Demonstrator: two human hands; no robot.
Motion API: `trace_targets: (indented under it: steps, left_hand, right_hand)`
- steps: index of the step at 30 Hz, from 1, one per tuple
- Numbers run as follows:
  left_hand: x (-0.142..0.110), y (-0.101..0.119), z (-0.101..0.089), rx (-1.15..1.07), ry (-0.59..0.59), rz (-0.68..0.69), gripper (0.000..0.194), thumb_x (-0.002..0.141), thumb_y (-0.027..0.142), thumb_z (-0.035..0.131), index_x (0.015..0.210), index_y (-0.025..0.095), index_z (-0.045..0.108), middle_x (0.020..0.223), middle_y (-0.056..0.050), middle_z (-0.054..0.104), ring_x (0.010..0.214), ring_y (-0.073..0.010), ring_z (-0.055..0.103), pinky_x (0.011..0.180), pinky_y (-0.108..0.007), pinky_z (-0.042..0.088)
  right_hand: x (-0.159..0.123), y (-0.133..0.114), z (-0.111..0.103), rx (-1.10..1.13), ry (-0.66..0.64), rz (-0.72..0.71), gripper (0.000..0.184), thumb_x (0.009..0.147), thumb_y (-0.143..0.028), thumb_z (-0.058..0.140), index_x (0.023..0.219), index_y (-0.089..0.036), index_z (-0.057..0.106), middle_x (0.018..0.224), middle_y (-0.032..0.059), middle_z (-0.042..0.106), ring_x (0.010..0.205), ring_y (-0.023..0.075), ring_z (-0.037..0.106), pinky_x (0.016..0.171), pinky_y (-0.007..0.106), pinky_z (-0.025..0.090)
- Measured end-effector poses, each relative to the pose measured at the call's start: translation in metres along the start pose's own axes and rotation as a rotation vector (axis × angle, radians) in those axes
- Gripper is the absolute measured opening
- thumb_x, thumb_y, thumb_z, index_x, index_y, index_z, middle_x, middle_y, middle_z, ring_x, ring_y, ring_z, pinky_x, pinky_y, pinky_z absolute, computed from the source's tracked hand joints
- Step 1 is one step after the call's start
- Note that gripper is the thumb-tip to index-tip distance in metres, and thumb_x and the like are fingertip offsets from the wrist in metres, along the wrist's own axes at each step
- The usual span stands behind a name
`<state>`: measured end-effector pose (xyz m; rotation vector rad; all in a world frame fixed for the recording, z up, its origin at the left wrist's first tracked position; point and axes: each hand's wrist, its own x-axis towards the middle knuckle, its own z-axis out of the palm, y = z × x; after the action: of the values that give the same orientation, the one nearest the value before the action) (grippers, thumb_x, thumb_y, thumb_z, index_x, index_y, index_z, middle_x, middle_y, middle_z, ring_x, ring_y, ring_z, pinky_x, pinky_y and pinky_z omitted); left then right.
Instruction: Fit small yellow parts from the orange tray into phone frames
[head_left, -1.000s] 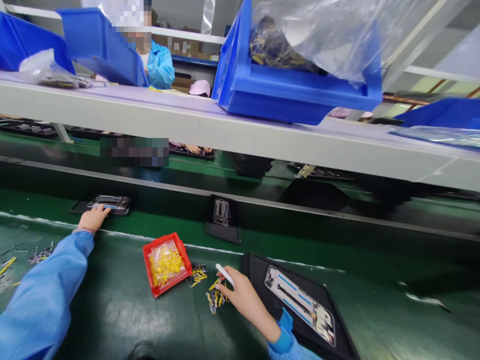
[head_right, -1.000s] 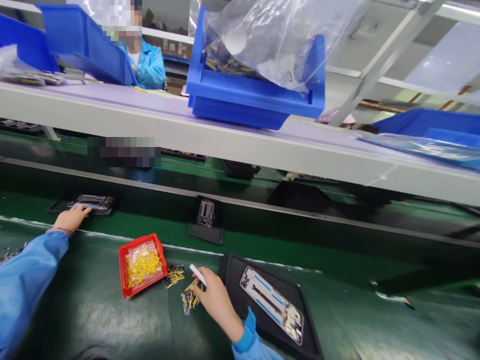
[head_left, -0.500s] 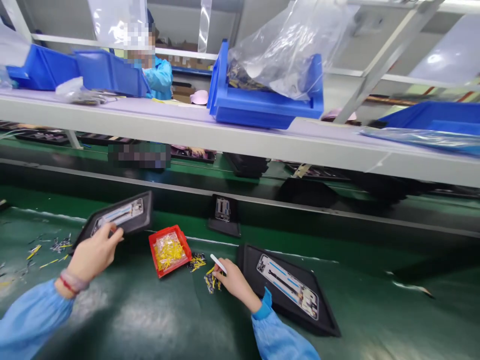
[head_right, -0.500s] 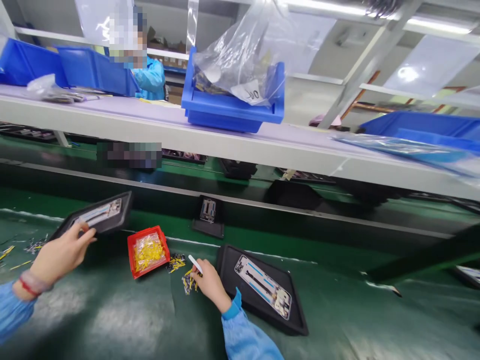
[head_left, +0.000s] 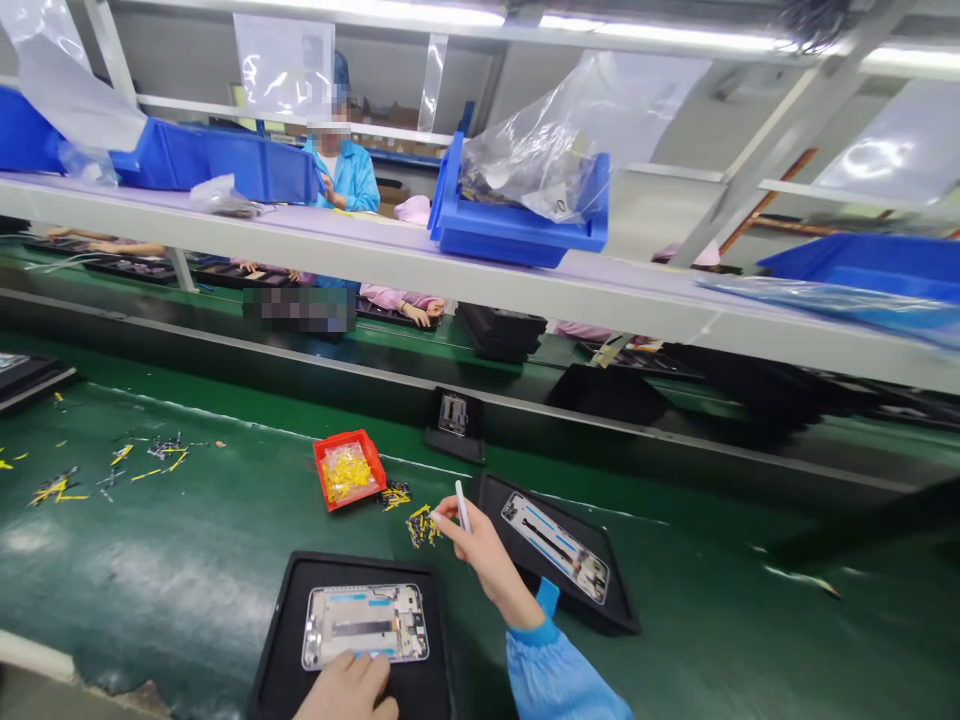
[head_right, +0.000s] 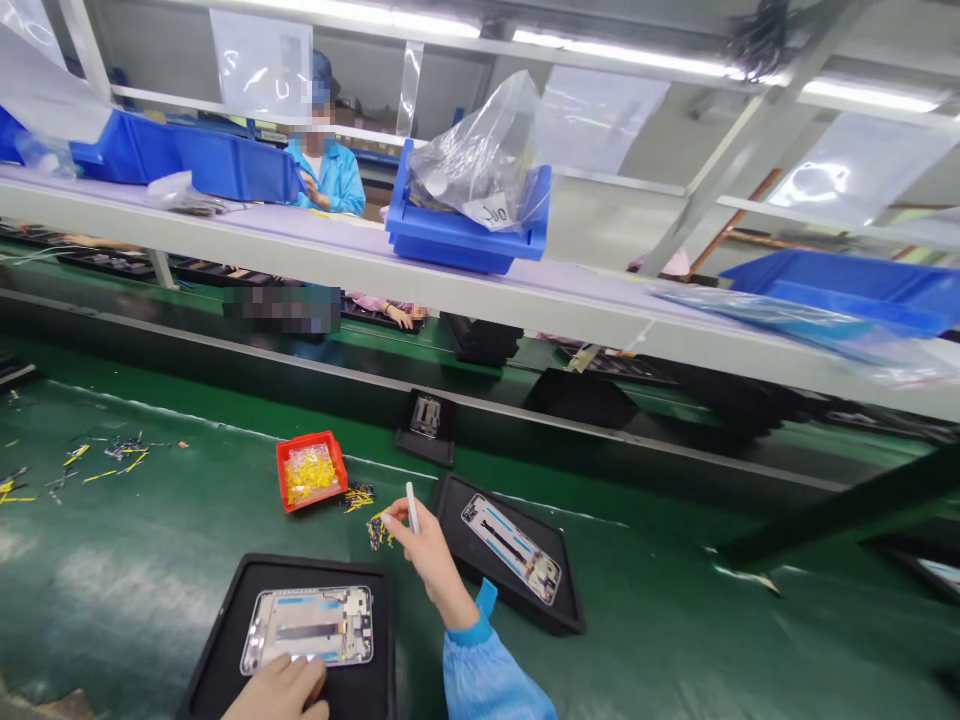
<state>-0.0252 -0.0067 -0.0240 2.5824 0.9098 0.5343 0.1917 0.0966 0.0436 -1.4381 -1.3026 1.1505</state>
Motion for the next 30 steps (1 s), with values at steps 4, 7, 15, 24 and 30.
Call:
trace_targets:
  steps: [4, 7, 15, 24, 30]
  left_hand:
    - [0.043, -0.008, -0.027, -0.648, 0.133, -0.347, 0.034, 0.093, 0.046, 0.042, 0.08, 0.019, 0.056, 0.078, -0.003, 0.059, 0.068, -0.0138, 0.055, 0.062, -0.023, 0.043]
    - [0.071, -0.019, -0.047, -1.27, 0.159, -0.513, 0.058, 0.08, 0.073, 0.045, 0.085, 0.016, 0.055, 0.081, -0.005, 0.06, 0.067, -0.0146, 0.056, 0.064, -0.026, 0.044]
    - [0.09, -0.031, -0.051, -1.469, 0.18, -0.519, 0.054, 0.063, 0.065, 0.072, 0.073, 0.015, 0.053, 0.059, 0.004, 0.047, 0.049, -0.0069, 0.042, 0.053, -0.021, 0.037]
    - [0.108, -0.064, -0.073, -0.582, 0.392, -0.285, 0.022, 0.09, 0.032, 0.045, 0.083, 0.017, 0.059, 0.081, -0.004, 0.062, 0.075, -0.0176, 0.057, 0.074, -0.03, 0.047]
    - [0.12, -0.084, -0.094, -0.068, 0.266, -0.119, 0.028, 0.088, 0.009, 0.033, 0.094, 0.017, 0.059, 0.092, -0.007, 0.065, 0.083, -0.0195, 0.062, 0.075, -0.029, 0.05]
  right_hand:
    - [-0.011, -0.002, 0.01, 0.099, -0.05, 0.003, 0.046, 0.058, -0.061, 0.072, 0.069, -0.02, 0.054, 0.059, -0.0051, 0.047, 0.042, 0.006, 0.028, 0.038, 0.02, 0.022]
    - [-0.013, 0.0, 0.02, 0.196, -0.1, 0.001, 0.052, 0.054, -0.064, 0.076, 0.067, -0.02, 0.053, 0.055, -0.0073, 0.043, 0.041, 0.0054, 0.027, 0.039, 0.02, 0.022]
    - [-0.007, 0.009, 0.035, 0.187, -0.154, -0.082, 0.049, 0.06, -0.064, 0.073, 0.07, -0.02, 0.053, 0.058, -0.0064, 0.045, 0.041, 0.0062, 0.028, 0.039, 0.02, 0.025]
    - [0.007, -0.009, 0.05, -0.46, 0.145, -0.552, 0.019, 0.081, -0.025, 0.049, 0.087, -0.023, 0.067, 0.087, 0.007, 0.063, 0.07, 0.0206, 0.062, 0.059, 0.027, 0.047]
    - [0.034, -0.013, 0.064, -0.571, 0.162, -0.57, 0.024, 0.078, -0.019, 0.046, 0.087, -0.022, 0.069, 0.086, 0.0055, 0.065, 0.068, 0.0196, 0.064, 0.059, 0.025, 0.047]
